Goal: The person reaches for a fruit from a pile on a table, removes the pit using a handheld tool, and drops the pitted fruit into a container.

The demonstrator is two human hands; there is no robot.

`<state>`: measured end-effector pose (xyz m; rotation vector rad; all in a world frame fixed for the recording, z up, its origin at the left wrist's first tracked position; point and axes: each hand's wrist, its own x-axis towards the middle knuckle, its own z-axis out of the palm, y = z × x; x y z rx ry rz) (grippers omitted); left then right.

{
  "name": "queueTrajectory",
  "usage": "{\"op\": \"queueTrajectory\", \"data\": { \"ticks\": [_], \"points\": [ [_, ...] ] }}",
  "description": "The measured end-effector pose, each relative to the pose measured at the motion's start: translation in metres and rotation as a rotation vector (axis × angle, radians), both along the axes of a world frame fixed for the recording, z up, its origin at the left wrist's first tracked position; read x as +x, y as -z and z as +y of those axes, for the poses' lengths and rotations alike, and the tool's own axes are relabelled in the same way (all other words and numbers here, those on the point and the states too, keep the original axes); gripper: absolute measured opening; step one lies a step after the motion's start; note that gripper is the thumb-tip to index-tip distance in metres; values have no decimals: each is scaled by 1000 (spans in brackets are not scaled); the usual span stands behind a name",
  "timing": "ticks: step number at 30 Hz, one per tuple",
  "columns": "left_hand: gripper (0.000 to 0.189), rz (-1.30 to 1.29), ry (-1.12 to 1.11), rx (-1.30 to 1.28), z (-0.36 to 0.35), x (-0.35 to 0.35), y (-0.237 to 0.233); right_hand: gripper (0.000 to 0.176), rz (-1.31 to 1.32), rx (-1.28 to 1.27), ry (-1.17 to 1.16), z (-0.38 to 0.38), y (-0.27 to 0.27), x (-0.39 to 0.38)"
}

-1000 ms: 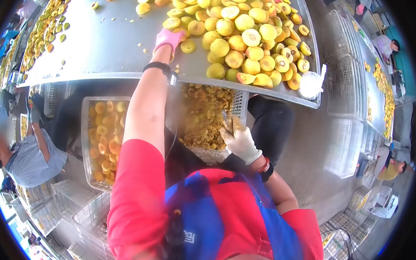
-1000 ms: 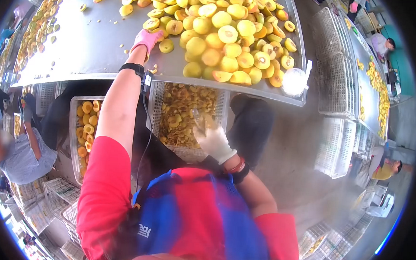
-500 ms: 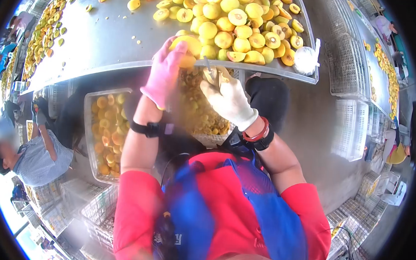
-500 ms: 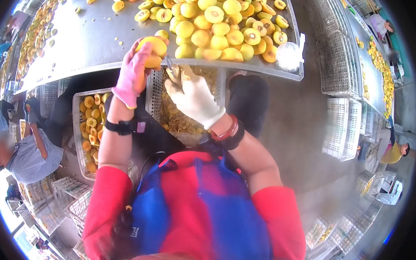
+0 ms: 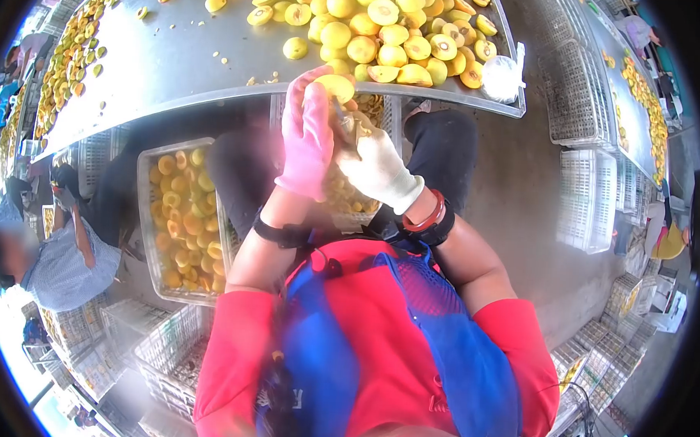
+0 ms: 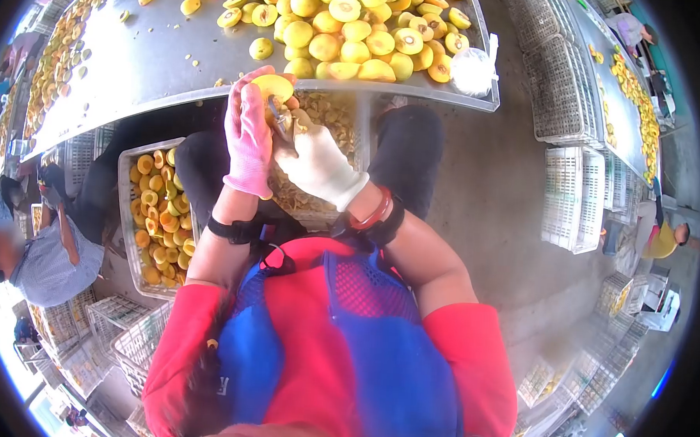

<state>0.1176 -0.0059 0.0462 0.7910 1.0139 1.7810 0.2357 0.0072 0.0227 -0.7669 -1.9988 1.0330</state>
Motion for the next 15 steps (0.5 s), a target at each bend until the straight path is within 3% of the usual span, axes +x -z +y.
{"op": "queueTrajectory", "data": {
  "ticks": [1,3,7,11,15],
  "points": [
    [37,42,10,8,-1,0,2,30,25,-10,-38,0,1,2],
    [43,133,33,21,-1,-4,9,18,61,-469,-186,1,-2,7],
    [47,131,212,88,-2,-10,4,12,211,-1258,-404,6,-22,23],
    [57,-128,258,8,-2,-12,0,22,336,-1218,-579,2,-25,26],
    [61,4,-112,-122,-5,-43,-3,22,182,-1115,-402,-7,-19,32]
  ]
}}
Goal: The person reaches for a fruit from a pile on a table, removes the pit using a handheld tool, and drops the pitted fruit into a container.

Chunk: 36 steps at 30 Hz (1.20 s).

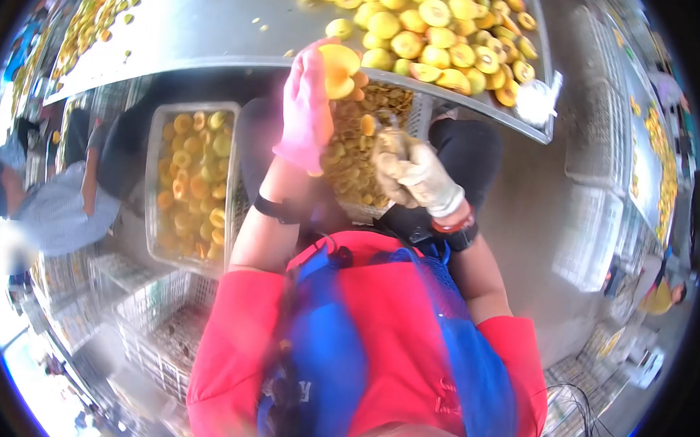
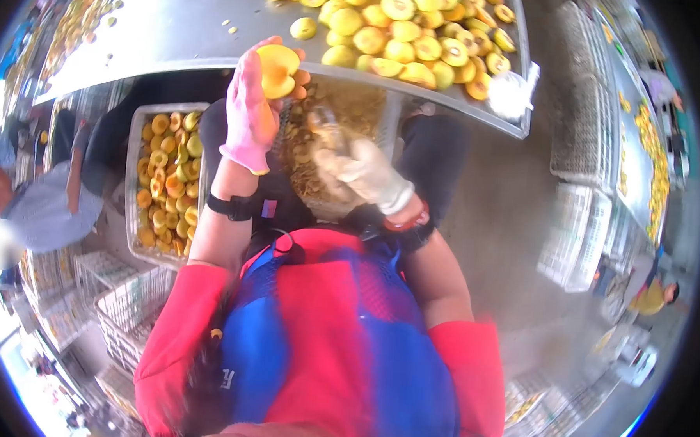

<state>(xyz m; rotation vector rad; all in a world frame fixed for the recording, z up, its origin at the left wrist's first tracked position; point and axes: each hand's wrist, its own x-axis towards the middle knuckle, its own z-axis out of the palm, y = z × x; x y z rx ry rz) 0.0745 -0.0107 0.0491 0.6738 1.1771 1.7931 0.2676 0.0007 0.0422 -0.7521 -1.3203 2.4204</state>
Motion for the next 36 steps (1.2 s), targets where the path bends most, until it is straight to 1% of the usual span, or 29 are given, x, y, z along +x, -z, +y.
{"op": "queueTrajectory", "data": {
  "ticks": [1,2,4,5,6,8,10,12,13,16,17,18,21,24,25,26,28,29,30,32,33,34,36],
  "points": [
    [62,41,-65,-63,-6,-17,2,21,-137,140,55,1,9,2],
    [62,50,-84,-97,-15,-41,6,19,-270,285,110,2,21,3],
    [61,-20,-204,-6,-33,-90,19,15,-350,141,85,4,33,11],
    [58,16,-297,-71,-45,-116,24,20,-326,111,116,1,37,12],
    [56,51,-386,-134,-58,-142,31,22,-316,97,128,0,42,12],
    [53,249,-526,-226,-85,-192,80,24,-301,67,161,-3,51,11],
    [48,310,-494,-434,-106,-231,128,23,-344,96,157,-5,55,6],
    [51,555,-425,-667,-117,-266,214,23,-414,157,150,-7,66,0],
    [53,677,-383,-781,-118,-276,238,27,-478,209,113,-6,68,-1],
    [59,1098,-270,-949,-106,-269,254,33,-594,304,45,-3,67,-7],
    [65,1194,-287,-872,-105,-277,283,34,-599,361,65,-4,69,-9],
    [60,1144,-180,-920,-101,-270,283,33,-624,344,59,-4,69,-12],
    [65,1211,20,-1181,-95,-239,293,30,-684,330,59,2,66,-20],
    [67,1266,37,-1145,-99,-237,289,28,-681,348,82,6,62,-27],
    [67,1278,60,-1149,-99,-243,294,27,-642,496,92,6,72,-25],
    [65,1280,92,-1173,-99,-256,312,27,-593,562,128,6,79,-25],
    [52,1716,189,-994,-115,-314,395,27,-502,694,193,5,86,-24],
    [45,1312,52,-1094,-89,-285,308,27,-529,600,175,6,85,-21],
    [39,930,-156,-1132,-59,-249,204,27,-539,604,162,7,85,-18],
    [37,1152,-479,-571,-26,-226,132,26,-563,600,132,11,85,-11],
    [41,918,-299,-586,-5,-203,84,23,-624,571,100,13,72,-14],
    [46,682,-126,-592,17,-178,49,22,-604,586,102,14,66,-15],
    [56,1142,197,-575,63,-157,35,21,-557,619,107,16,60,-14]
  ]
}}
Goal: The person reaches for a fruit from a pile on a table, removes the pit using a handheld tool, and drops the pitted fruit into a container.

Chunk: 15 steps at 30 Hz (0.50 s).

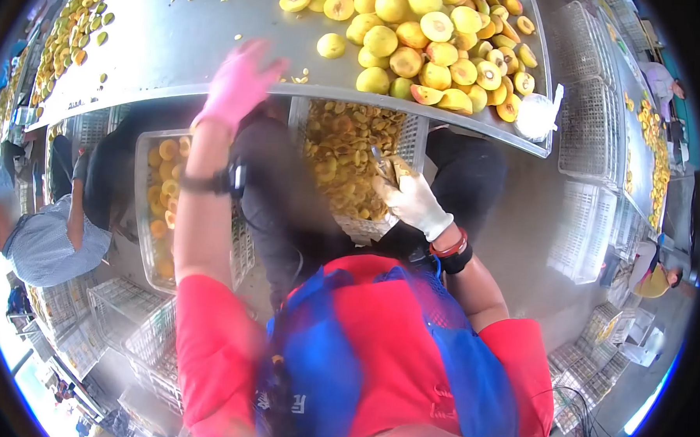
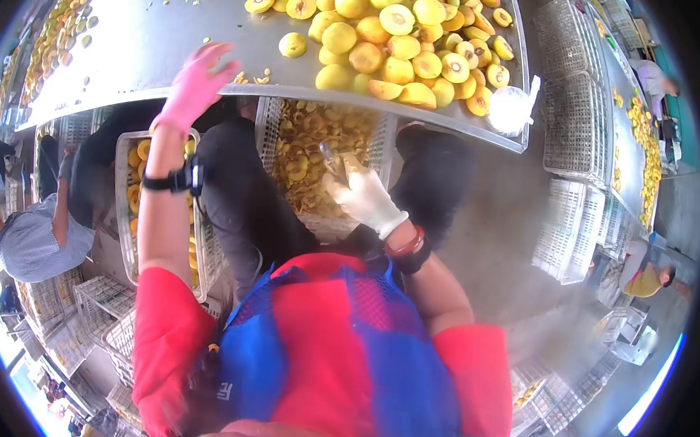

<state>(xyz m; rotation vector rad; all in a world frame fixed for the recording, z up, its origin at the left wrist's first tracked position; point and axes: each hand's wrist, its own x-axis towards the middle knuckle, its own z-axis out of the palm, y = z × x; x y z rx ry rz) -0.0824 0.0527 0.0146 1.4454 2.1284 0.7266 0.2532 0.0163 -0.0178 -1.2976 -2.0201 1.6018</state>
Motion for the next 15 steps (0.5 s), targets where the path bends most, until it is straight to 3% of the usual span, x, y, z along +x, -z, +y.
{"op": "queueTrajectory", "data": {
  "ticks": [1,2,4,7,10,11,15],
  "points": [
    [56,80,167,-72,25,10,2,22,16,165,-59,-1,16,5],
    [57,160,336,-146,51,19,6,23,11,85,-23,-1,9,6],
    [66,208,436,-297,98,39,23,25,2,-72,51,-1,-10,4],
    [69,332,419,-431,134,56,61,28,70,17,78,-7,0,14],
    [68,508,388,-203,129,55,86,28,75,34,108,-10,1,26],
    [63,334,375,-195,126,53,85,28,58,35,101,-11,1,31],
    [56,-801,315,-116,77,60,20,29,82,45,115,-12,-19,34]
  ]
}}
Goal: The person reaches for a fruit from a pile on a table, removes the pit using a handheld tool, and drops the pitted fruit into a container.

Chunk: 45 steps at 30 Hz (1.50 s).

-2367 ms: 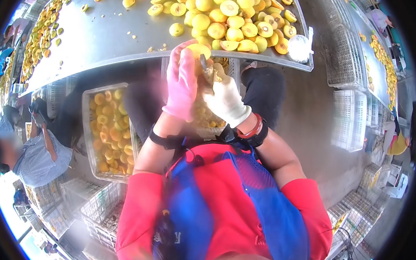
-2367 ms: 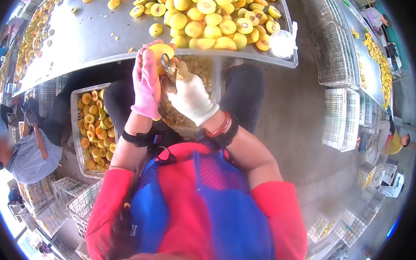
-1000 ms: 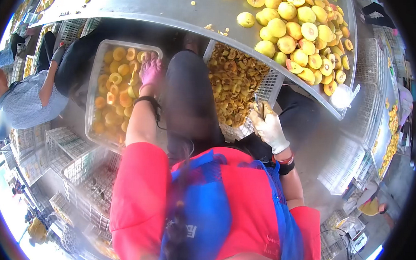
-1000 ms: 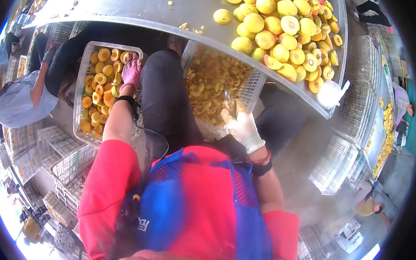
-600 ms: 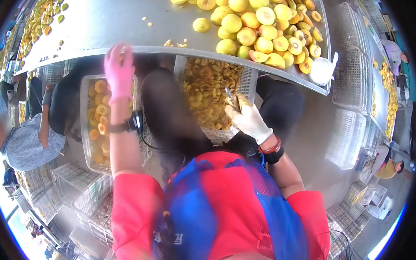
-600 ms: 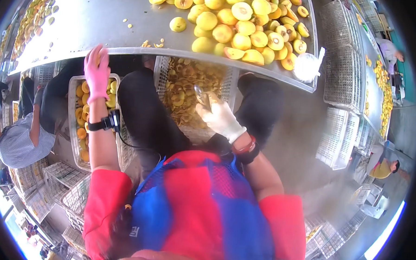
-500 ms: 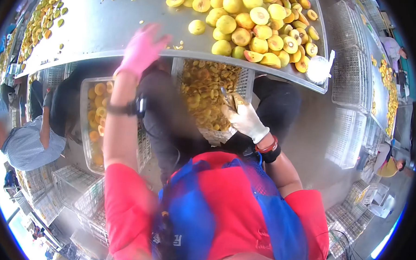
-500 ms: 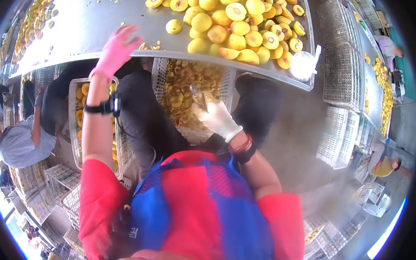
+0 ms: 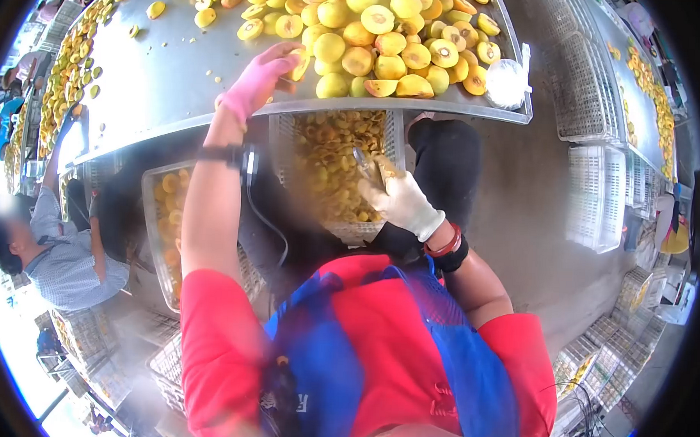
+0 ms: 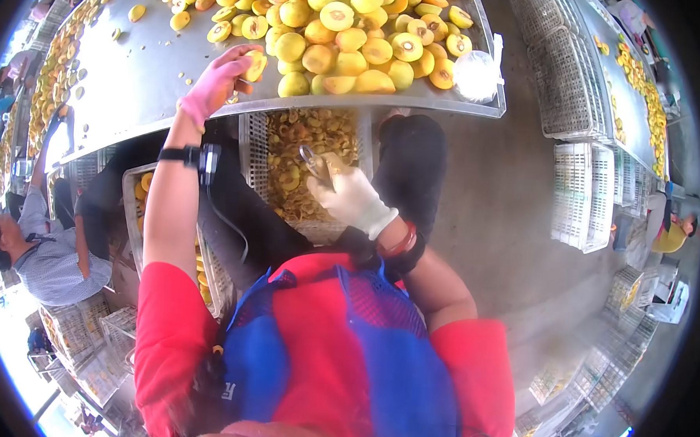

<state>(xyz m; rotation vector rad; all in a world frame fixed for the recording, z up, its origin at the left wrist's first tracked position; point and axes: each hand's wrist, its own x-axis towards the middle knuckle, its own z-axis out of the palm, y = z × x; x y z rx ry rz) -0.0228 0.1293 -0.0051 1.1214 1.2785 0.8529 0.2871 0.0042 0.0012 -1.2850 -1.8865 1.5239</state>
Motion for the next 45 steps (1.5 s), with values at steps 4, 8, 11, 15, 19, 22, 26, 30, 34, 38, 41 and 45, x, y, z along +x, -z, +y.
{"op": "queueTrajectory", "data": {
  "ticks": [4,8,11,15,19,22,26,30,34,38,41,45],
  "points": [
    [60,-554,-45,98,-68,16,-39,31,167,374,-23,0,-9,-12],
    [68,-538,-154,174,-112,51,-57,32,211,500,-47,-2,-39,-22],
    [74,-451,-269,194,-134,81,-69,28,203,615,-53,-7,-53,-27],
    [76,-360,-364,262,-151,109,-76,27,242,724,-19,-14,-56,-31],
    [57,-292,-372,419,-164,128,-75,27,162,700,-1,-20,-54,-29],
    [55,-251,-415,594,-163,141,-66,32,172,618,-1,-25,-49,-28],
    [56,-354,-508,610,-163,154,-71,40,258,524,-45,-29,-55,-29],
    [58,-428,-545,538,-166,158,-76,36,373,399,-112,-30,-47,-28],
    [60,-320,-539,651,-164,159,-66,30,332,440,-75,-35,-49,-28],
    [59,-400,-533,413,-164,159,-71,29,367,472,-131,-30,-30,-30],
    [60,-405,-540,353,-165,156,-69,28,385,447,-145,-31,-33,-27],
    [66,-267,-637,322,-161,162,-75,26,251,484,-171,-32,-32,-26]
  ]
}}
